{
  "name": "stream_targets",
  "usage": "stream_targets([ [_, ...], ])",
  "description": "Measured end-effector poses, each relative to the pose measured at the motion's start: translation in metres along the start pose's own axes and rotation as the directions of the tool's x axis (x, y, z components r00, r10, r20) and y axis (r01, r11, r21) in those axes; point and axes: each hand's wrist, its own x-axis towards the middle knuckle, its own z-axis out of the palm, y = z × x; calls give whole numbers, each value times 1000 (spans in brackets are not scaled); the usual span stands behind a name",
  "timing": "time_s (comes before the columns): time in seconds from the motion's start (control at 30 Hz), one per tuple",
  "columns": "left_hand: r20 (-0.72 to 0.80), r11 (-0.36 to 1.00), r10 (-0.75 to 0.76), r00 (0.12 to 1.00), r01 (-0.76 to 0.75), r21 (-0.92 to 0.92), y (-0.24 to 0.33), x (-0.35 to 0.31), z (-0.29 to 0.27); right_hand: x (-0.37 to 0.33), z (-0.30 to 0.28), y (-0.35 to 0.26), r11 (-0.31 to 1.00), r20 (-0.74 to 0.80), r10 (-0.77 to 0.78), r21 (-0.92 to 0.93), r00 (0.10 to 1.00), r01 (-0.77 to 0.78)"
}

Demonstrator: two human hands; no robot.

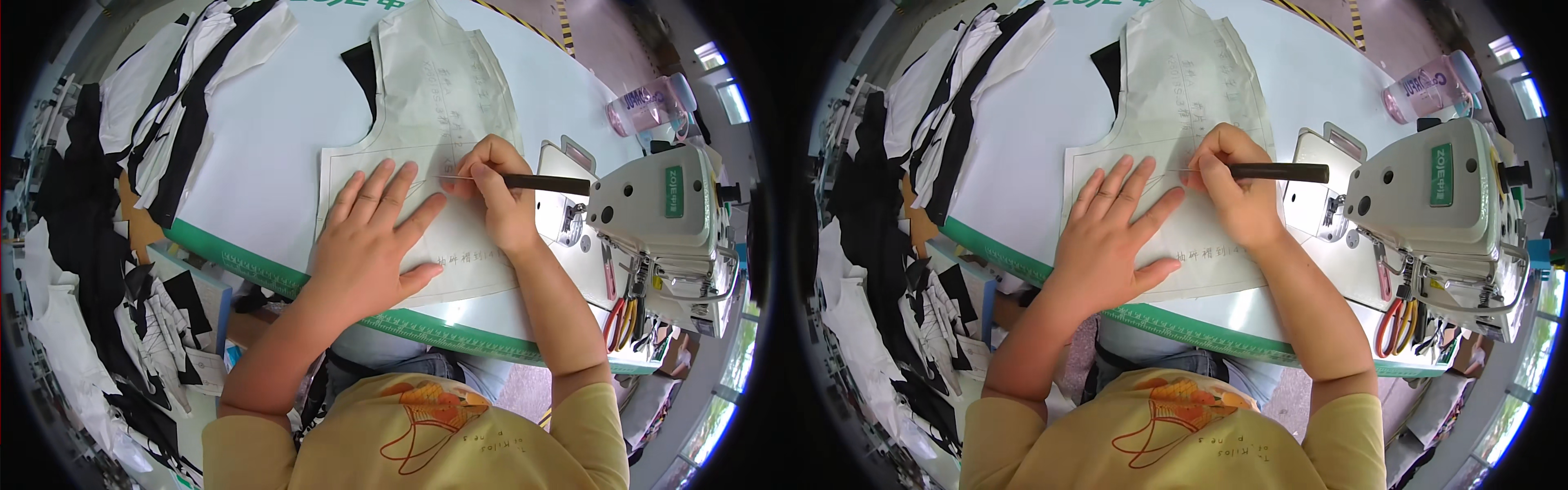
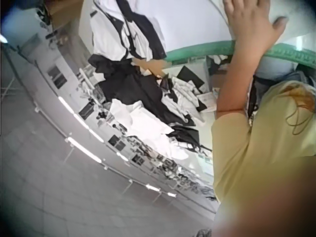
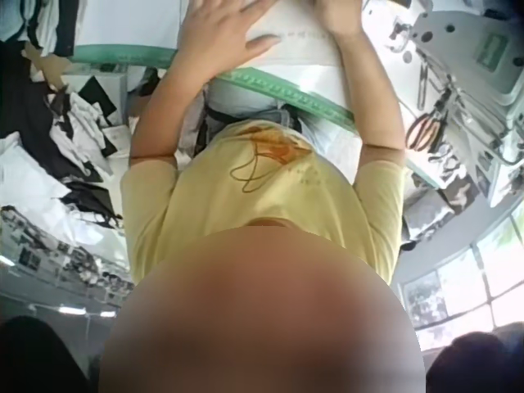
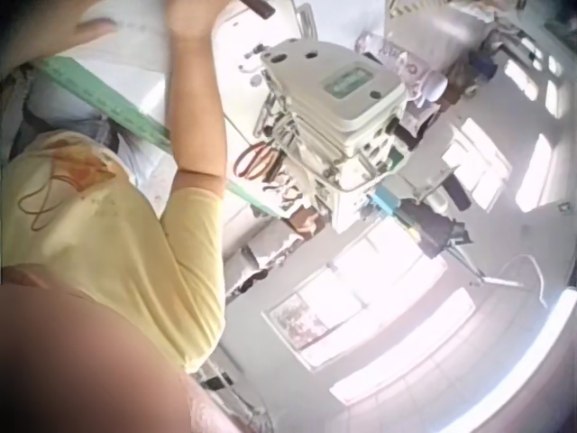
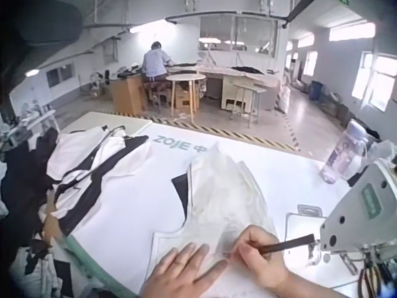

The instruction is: Unfolding fabric pieces and matching them with paper patterns, then marking the fabric for sewing.

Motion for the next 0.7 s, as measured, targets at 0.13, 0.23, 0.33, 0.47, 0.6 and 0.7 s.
stream_targets([
  [0.13, 5, 1000, 0, 1000, 0, 2, 0, 1, 0, 2, 3, -5, 993, -56, 11, -120, 998, -17],
  [0.23, 8, 1000, 5, 1000, -5, -1, -1, 1, 1, 3, 2, -3, 985, -38, 5, -174, 999, -12],
  [0.33, 7, 1000, 3, 1000, -3, 1, -2, 1, 1, 4, 3, -4, 981, -21, 5, -194, 1000, -9],
  [0.47, 12, 1000, 1, 1000, -1, 2, 0, 2, 1, 4, 5, -8, 980, -16, 21, -200, 1000, -24],
  [0.6, 13, 1000, 2, 1000, -2, 7, -1, 1, 0, 4, 6, -8, 977, -17, 8, -213, 1000, -11],
  [0.7, 13, 1000, 1, 1000, -1, 8, 0, 1, 0, 5, 6, -9, 974, -18, 10, -224, 1000, -14],
])
